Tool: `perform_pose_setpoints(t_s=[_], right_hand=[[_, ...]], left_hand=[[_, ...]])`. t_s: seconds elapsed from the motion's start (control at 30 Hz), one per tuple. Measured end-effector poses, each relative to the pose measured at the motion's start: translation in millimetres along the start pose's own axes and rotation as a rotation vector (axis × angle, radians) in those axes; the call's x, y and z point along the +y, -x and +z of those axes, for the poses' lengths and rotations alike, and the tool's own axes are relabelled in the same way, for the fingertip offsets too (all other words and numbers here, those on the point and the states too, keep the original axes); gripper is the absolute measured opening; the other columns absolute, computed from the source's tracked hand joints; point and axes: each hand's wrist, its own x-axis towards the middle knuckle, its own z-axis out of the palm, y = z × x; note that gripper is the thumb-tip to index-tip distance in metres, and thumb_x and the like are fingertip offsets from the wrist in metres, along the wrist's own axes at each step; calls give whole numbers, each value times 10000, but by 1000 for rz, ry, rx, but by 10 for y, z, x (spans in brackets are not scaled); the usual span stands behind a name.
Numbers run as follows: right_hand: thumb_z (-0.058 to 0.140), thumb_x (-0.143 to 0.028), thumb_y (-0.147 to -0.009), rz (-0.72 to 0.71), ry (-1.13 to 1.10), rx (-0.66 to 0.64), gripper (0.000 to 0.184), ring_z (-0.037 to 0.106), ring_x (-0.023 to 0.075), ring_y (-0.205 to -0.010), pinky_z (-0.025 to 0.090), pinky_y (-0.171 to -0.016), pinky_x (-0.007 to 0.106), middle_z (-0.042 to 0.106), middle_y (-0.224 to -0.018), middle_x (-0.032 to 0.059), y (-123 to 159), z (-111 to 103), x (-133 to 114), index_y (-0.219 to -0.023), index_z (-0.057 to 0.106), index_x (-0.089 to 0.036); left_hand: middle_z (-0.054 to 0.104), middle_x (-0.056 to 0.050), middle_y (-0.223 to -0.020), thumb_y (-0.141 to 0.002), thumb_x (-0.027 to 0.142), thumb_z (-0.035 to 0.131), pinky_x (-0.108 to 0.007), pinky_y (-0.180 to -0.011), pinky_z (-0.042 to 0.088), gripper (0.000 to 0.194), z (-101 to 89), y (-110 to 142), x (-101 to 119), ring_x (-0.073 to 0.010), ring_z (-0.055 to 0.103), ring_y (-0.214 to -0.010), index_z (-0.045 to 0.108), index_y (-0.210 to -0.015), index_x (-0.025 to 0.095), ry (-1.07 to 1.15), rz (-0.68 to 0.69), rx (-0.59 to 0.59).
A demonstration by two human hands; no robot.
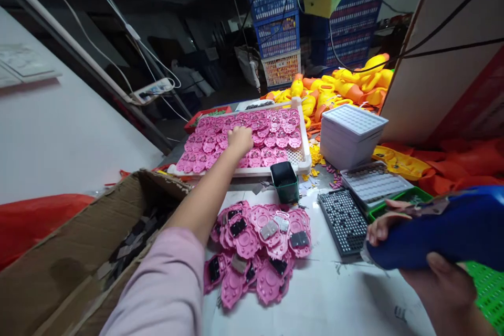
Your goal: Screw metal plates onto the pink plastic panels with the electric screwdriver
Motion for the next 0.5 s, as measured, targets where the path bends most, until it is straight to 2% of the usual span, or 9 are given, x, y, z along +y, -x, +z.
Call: perform_pose_setpoints(t_s=[0.1,0.13,0.17,0.23,0.33,0.4,0.5], right_hand=[[626,-521,-698,77,26,66,407,624,198,-707,578,-651,353,595,-769,67,84,-157,143,-987,583,-237],[642,-536,-674,121,3,36,427,638,224,-751,579,-648,366,607,-793,76,109,-236,227,-979,587,-243],[638,-583,-650,122,-31,66,457,637,235,-753,579,-656,386,618,-802,81,126,-323,322,-953,596,-243],[682,-675,-523,174,-102,-8,512,609,222,-646,571,-605,398,615,-711,60,126,-496,509,-787,609,-243],[586,-685,-637,264,-115,-76,487,506,181,-430,499,-427,354,488,-437,43,60,-699,674,-511,541,-216],[531,-647,-714,311,-100,-81,502,488,181,-399,490,-411,355,455,-385,47,5,-782,682,-455,525,-217],[557,-566,-742,356,-65,-65,467,483,183,-399,505,-428,372,438,-363,44,-60,-850,626,-431,518,-220]], left_hand=[[535,-97,-1260,-905,358,567,-488,-957,448,360,50,-349,-245,-246,535,-1131,543,-1204,158,-72,-95,-9],[532,-99,-1265,-906,357,567,-487,-953,453,368,61,-447,-328,-247,536,-1131,537,-1214,159,-87,-116,-8],[526,-100,-1273,-907,359,565,-490,-955,452,376,75,-539,-405,-249,533,-1136,530,-1225,162,-98,-128,-8],[505,-103,-1303,-906,373,561,-505,-976,432,402,120,-705,-526,-259,513,-1164,514,-1251,171,-106,-122,-17],[463,-105,-1354,-896,415,559,-537,-1021,363,459,229,-906,-615,-285,449,-1233,487,-1286,183,-97,-90,-46],[457,-124,-1367,-868,440,580,-551,-1029,318,514,305,-1000,-626,-318,395,-1267,474,-1295,174,-83,-81,-58],[464,-166,-1374,-815,420,626,-548,-1013,279,563,365,-1072,-608,-371,339,-1275,472,-1289,159,-58,-70,-52]])
